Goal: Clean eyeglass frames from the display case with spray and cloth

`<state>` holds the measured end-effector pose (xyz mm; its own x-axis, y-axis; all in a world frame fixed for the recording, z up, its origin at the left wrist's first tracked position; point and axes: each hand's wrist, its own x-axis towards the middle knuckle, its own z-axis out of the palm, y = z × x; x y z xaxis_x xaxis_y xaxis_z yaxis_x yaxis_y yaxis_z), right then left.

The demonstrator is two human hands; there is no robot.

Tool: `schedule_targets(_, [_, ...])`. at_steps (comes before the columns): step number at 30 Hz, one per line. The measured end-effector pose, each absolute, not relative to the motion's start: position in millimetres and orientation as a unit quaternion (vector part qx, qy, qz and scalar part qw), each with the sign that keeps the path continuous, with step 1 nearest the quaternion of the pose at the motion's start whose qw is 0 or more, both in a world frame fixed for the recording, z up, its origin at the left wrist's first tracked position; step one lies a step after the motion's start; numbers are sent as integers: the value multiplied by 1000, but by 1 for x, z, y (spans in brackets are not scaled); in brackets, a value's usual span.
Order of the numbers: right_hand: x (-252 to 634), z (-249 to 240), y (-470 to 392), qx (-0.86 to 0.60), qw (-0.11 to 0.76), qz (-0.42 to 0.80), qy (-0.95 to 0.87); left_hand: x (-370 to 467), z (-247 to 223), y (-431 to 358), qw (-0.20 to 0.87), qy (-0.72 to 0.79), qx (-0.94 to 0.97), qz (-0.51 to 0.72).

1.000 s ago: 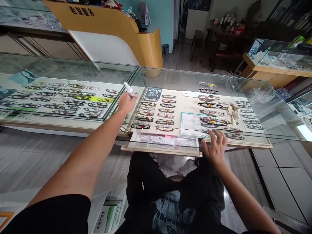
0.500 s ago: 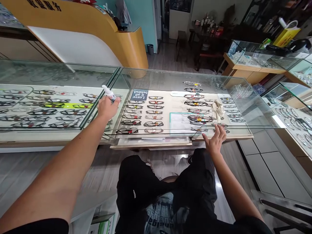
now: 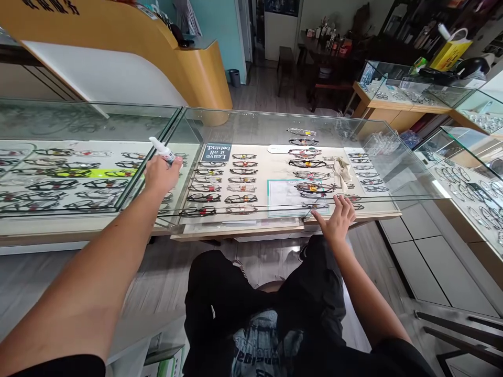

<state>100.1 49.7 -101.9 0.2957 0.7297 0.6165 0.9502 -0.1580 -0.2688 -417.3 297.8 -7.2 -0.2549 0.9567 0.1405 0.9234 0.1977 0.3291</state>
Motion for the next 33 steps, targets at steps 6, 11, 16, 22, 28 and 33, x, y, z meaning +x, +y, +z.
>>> schedule_targets(6, [94, -108, 57, -747, 335, -194, -540, -416, -5, 296, 51, 772, 610, 167])
schedule_targets(11, [91, -109, 61, -748, 351, -195, -528, -416, -5, 295, 52, 770, 614, 169])
schedule_targets(16, [89, -108, 65, -754, 358, -201, -513, -415, -4, 294, 47, 769, 613, 174])
schedule_targets(22, [83, -101, 68, -770, 344, -180, -507, -413, -2, 292, 57, 771, 610, 173])
schedule_targets(28, [83, -79, 67, -775, 342, -160, -507, -415, -3, 295, 49, 768, 614, 174])
schedule_targets(33, [88, -29, 64, -685, 256, -120, -671, -415, -5, 296, 45, 768, 615, 171])
